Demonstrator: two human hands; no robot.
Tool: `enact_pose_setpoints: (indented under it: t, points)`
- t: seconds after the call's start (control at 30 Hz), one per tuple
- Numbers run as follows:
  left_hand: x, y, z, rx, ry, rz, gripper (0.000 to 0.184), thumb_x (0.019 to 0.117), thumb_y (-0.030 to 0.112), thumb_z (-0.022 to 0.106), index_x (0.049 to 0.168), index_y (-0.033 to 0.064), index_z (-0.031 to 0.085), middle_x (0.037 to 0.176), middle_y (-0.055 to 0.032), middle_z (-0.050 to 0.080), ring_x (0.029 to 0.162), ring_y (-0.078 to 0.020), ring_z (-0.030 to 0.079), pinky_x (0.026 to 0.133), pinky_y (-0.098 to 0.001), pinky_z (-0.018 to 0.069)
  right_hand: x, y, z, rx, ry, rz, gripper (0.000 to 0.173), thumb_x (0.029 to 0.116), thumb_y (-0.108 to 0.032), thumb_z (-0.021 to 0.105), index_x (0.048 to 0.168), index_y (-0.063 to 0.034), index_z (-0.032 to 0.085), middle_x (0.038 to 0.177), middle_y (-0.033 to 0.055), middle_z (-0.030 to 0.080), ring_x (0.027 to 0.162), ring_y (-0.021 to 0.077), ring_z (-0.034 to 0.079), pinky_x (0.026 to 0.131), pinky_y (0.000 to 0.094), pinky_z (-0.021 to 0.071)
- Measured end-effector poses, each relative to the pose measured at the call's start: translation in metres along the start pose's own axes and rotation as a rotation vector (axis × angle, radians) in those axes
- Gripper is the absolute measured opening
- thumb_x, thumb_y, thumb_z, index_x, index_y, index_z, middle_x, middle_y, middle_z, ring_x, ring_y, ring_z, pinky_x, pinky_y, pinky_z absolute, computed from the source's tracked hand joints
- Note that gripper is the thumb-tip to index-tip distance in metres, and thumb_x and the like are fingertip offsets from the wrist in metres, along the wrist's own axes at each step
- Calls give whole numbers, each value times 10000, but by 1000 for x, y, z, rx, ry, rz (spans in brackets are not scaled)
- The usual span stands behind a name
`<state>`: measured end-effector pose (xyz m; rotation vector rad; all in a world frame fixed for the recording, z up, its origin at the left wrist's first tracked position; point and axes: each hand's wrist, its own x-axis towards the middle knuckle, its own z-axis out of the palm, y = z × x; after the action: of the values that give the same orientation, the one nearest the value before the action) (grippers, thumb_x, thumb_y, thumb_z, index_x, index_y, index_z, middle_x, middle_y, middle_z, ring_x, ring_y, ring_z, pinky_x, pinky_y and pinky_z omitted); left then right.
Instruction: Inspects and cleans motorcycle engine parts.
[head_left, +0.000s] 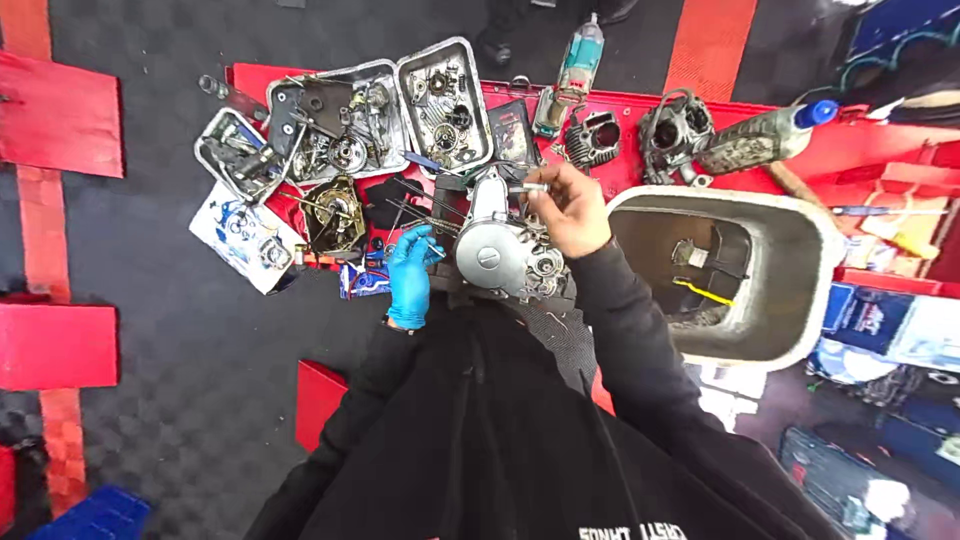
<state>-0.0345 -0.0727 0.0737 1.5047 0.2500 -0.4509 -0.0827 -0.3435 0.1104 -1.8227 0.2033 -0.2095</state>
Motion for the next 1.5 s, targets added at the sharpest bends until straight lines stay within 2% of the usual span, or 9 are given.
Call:
enact_pose_setpoints:
  t: [0.1, 0.2, 0.3, 0.47, 0.73, 1.03, 1.23, 1.37, 1.5]
  points:
    - [-6, -7, -17, -7, 47, -38, 275, 1076, 63, 447, 1272, -39, 609, 1016, -129, 682, 838, -206, 698, 806, -387, 620, 48, 22, 6, -357, -97, -2, 248, 990, -168, 587, 1181, -50, 692, 1021, 94, 743, 882, 191, 715, 837, 435, 592]
    - [-9, -18, -45, -22, 103, -35, 273, 1076, 77, 466, 1271, -45, 613, 1033, -130, 690, 837, -195, 699, 788, -367, 617, 66, 28, 18, -563, -200, 22, 251, 974, -190, 581, 1160, -71, 702, 947, 116, 746, 846, 269, 727, 809, 530, 584]
    - [-9, -23, -74, -62, 158, -15, 263, 1064, 56, 481, 1261, -60, 611, 1014, -126, 695, 824, -191, 697, 774, -360, 617, 72, 27, 27, -694, -224, 33, 261, 978, -183, 568, 1177, -70, 693, 985, 155, 741, 880, 336, 728, 804, 587, 575]
    - [5, -22, -109, -118, 214, -27, 236, 1058, 50, 497, 1226, -60, 620, 1012, -126, 701, 809, -185, 701, 763, -347, 619, 74, 16, 37, -803, -249, 39, 278, 978, -185, 565, 1187, -53, 690, 1016, 172, 740, 914, 353, 728, 831, 598, 571]
    - [41, -20, -144, -108, 136, -47, 249, 1062, 95, 520, 1252, -6, 647, 1054, -107, 703, 835, -178, 706, 774, -343, 620, 66, 10, 53, -946, -184, 123, 241, 959, -151, 609, 1150, -51, 716, 1065, 191, 733, 983, 365, 719, 880, 595, 565]
    - [76, -13, -176, -31, 21, -10, 266, 1079, 166, 514, 1279, 69, 660, 1083, -58, 704, 835, -132, 688, 776, -326, 603, 87, -11, 74, -1097, -146, 452, 235, 896, -221, 719, 1109, -147, 787, 1057, 146, 769, 1028, 385, 717, 925, 680, 522]
    - [86, -14, -195, -55, 7, 7, 261, 1080, 169, 516, 1287, 87, 653, 1074, -42, 708, 783, -115, 676, 735, -299, 595, 93, -10, 76, -1047, -60, 547, 234, 835, -249, 796, 1057, -175, 808, 1021, 95, 784, 984, 307, 739, 924, 631, 546]
    - [87, -23, -209, -31, -8, -4, 268, 1076, 157, 512, 1293, 80, 648, 1081, -53, 701, 796, -114, 679, 761, -306, 597, 94, -14, 83, -1120, -54, 545, 238, 834, -233, 783, 1054, -145, 801, 1020, 140, 773, 996, 356, 726, 921, 656, 525]
    - [79, -29, -224, -34, -9, -8, 261, 1072, 164, 533, 1293, 94, 653, 1062, -39, 714, 808, -112, 687, 766, -309, 601, 85, -23, 83, -1149, -121, 436, 258, 938, -290, 692, 1161, -201, 786, 1063, 86, 783, 992, 275, 749, 939, 580, 557]
